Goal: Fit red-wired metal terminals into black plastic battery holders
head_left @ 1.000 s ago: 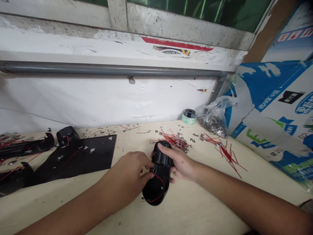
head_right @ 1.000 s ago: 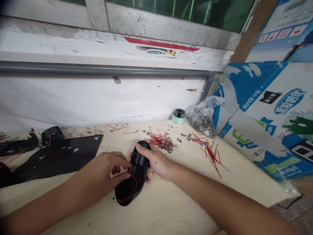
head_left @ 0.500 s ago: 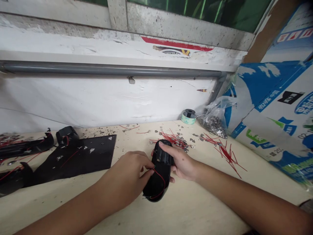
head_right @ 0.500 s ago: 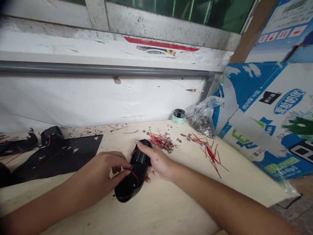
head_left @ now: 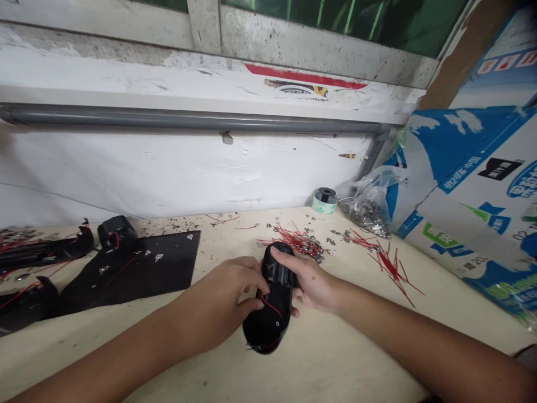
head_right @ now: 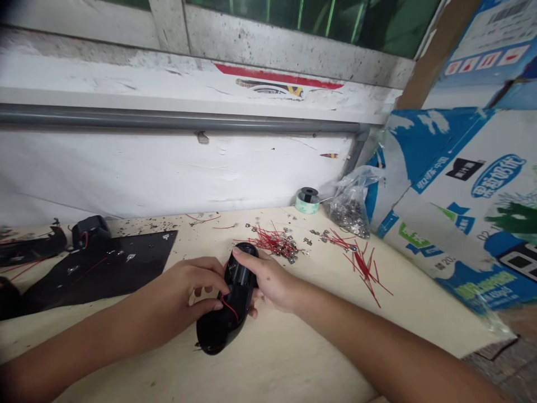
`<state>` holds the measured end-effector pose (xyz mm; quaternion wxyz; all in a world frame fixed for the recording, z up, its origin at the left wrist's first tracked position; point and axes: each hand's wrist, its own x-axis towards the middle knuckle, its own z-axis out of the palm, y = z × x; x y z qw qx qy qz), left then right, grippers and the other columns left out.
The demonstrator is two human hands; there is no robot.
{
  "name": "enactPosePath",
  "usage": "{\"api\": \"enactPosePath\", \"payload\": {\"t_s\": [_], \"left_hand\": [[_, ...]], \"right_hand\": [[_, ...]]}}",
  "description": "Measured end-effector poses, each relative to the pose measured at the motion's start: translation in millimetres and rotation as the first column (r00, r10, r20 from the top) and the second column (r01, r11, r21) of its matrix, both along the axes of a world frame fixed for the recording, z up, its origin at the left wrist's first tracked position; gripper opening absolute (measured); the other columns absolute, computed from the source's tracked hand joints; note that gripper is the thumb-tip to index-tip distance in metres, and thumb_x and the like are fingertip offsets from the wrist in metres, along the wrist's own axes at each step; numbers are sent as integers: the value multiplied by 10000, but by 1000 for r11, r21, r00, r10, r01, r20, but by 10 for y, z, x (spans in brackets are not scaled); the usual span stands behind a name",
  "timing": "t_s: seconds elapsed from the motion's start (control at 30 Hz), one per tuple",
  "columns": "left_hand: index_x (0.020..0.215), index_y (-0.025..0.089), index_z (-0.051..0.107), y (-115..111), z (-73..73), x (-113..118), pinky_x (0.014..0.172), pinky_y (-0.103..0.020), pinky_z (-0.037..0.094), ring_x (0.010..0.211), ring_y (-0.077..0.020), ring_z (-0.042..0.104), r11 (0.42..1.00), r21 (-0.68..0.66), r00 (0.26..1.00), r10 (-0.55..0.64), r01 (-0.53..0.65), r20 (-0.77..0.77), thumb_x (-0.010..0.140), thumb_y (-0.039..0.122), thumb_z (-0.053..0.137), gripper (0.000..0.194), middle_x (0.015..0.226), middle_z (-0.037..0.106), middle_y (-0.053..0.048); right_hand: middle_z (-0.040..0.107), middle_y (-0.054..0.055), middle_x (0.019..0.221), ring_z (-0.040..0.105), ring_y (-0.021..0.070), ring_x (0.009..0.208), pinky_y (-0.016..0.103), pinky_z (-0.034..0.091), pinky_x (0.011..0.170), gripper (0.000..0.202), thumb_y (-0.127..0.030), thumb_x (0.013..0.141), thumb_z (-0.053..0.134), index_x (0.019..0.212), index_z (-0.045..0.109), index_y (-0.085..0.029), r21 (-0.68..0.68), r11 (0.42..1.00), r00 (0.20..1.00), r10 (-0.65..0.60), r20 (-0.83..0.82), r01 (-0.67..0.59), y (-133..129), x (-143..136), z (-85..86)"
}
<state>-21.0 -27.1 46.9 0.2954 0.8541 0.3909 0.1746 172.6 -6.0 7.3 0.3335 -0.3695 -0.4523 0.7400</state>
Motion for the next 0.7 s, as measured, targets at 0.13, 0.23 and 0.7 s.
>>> {"api": "enactPosePath", "payload": {"t_s": [0.13,0.23,0.7], "left_hand": [[874,281,750,21,-10,6,723,-245,448,816,-122,607,1000,17,999,17,-17,35,819,74,647,237,945,680,36],[857,274,760,21,-26,9,732,-238,455,807,-115,621,1000,19,997,16,-18,75,804,50,665,249,925,696,39],[882,295,778,61,7,-38,744,-221,468,840,-111,640,998,48,995,-43,39,95,845,116,693,202,947,685,32]], "right_hand": [[469,-62,429,331,85,286,209,383,242,479,-634,791,652,821,580,-161,-13,1000,1000,15,-23,-16,12,7,-3],[478,-57,434,333,84,290,204,386,247,481,-634,799,645,838,589,-158,-23,1000,999,20,-27,-20,20,13,-7],[545,-17,530,315,71,308,207,420,270,497,-622,864,577,894,653,-131,-50,994,988,94,-121,-101,52,72,-32]]}}
